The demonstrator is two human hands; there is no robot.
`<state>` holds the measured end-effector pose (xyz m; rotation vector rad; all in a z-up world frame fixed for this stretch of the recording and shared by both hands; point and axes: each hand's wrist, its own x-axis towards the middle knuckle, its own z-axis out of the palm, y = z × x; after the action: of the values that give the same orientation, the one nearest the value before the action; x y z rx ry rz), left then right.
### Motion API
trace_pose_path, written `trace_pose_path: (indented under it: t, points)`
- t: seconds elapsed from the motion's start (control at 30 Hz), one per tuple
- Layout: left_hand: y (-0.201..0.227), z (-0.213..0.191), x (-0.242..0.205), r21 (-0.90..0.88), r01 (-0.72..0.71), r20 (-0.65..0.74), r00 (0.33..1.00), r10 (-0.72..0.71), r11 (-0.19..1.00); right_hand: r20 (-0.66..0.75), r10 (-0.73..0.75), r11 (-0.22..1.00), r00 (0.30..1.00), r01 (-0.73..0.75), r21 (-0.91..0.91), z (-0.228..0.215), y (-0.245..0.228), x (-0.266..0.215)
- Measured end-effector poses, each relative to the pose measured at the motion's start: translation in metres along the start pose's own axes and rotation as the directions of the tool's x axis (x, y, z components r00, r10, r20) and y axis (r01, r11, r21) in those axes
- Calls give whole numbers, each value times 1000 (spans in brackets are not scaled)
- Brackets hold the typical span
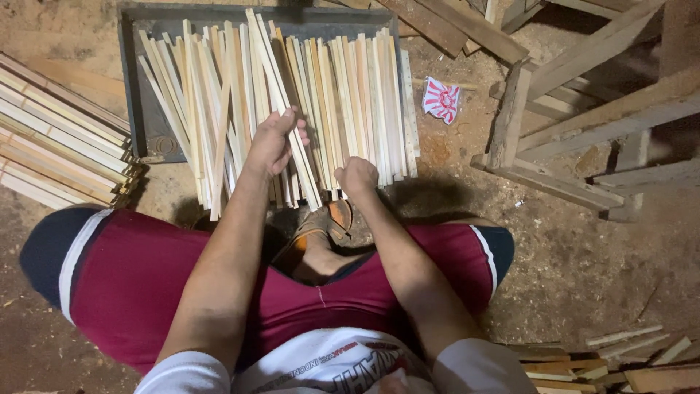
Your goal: The person sits on the floor and repeatedly picks up thin wooden sticks from a metal tray, aligns them by hand, and places them into a growing stack on the floor. The person handles the sticks one at a time or in small groups, organizing them into a neat pile.
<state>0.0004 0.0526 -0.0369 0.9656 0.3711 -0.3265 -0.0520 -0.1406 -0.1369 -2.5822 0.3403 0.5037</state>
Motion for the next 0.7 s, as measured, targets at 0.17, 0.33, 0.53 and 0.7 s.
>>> trace_pose_path:
  t: [0.17, 0.33, 0.53, 0.7]
  points:
    - [2, -1, 1, 26, -6, 3, 1000, 6, 1000, -33, -33, 981, 999, 39, 191, 2, 15, 1]
    - [2, 2, -7, 45, -31, 24, 999, 30, 998, -57, 35, 753, 998, 11, 658, 4, 33, 19]
    - [-4, -2, 2, 18, -15, -12, 1000, 15, 1000, -111, -79, 636, 991, 136, 759, -48, -21, -31]
    - [-8, -11, 10, 44, -72, 39, 997, 71, 996, -468, -305, 617, 830, 546, 567, -22, -40, -38]
